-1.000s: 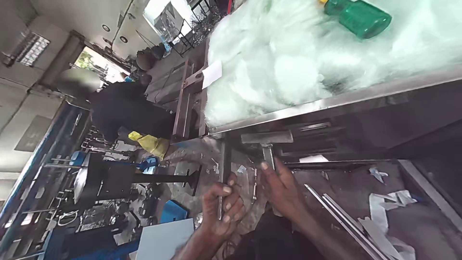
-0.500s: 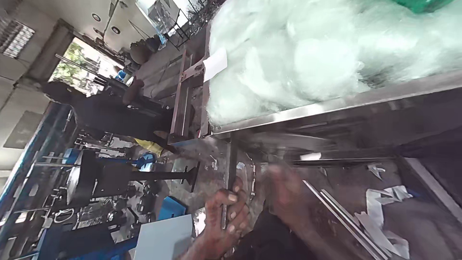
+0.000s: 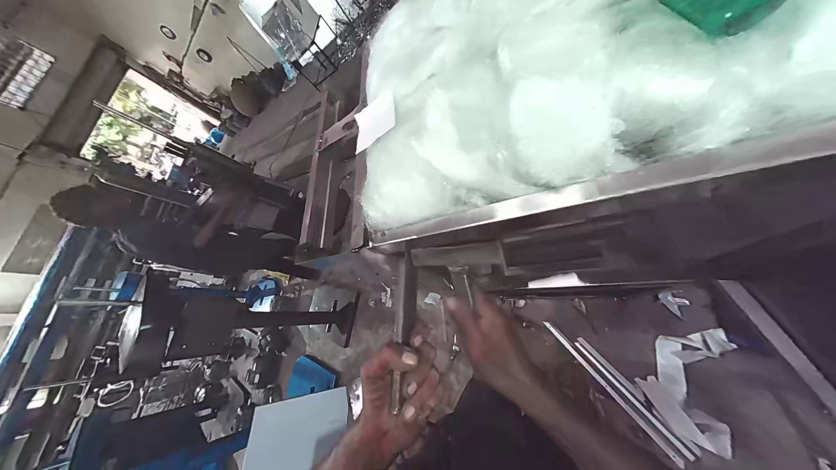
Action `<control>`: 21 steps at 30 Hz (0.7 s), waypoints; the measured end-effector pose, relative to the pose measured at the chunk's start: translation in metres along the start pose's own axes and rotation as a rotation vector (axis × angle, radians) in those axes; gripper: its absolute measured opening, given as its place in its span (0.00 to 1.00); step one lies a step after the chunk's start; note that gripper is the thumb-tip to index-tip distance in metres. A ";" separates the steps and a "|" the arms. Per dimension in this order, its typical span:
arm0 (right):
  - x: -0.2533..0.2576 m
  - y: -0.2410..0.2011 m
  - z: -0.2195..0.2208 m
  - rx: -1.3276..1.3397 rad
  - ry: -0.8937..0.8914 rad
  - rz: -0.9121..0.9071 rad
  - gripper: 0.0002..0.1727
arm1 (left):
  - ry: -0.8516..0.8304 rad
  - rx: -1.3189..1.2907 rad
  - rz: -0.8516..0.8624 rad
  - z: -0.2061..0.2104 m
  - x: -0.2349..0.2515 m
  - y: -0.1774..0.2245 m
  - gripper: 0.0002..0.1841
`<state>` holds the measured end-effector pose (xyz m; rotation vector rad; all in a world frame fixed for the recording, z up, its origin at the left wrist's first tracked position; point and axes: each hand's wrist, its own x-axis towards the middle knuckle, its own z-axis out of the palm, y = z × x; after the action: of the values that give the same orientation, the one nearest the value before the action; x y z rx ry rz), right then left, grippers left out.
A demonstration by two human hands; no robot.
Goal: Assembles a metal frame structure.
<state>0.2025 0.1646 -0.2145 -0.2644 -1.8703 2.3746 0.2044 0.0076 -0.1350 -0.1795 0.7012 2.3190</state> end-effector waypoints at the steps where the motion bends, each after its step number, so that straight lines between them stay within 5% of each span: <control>1: 0.003 0.002 0.000 -0.097 -0.088 0.045 0.26 | 0.012 -0.002 -0.002 -0.001 0.000 -0.001 0.05; 4: 0.006 0.006 -0.016 -0.096 -0.085 0.039 0.30 | -0.003 -0.001 -0.021 -0.007 0.007 -0.001 0.04; 10: -0.003 -0.002 -0.022 0.459 0.323 -0.140 0.18 | 0.050 -0.032 -0.061 -0.023 0.007 -0.007 0.04; 16: 0.005 0.028 -0.012 -0.054 -0.127 0.181 0.28 | 0.064 -0.011 -0.040 -0.025 0.005 -0.011 0.04; 21: -0.004 0.010 -0.032 0.308 0.234 -0.072 0.19 | 0.050 0.004 -0.041 -0.034 0.001 -0.014 0.05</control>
<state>0.2135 0.1920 -0.2307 -0.4160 -1.3693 2.4172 0.2108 -0.0012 -0.1699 -0.2483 0.7206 2.2810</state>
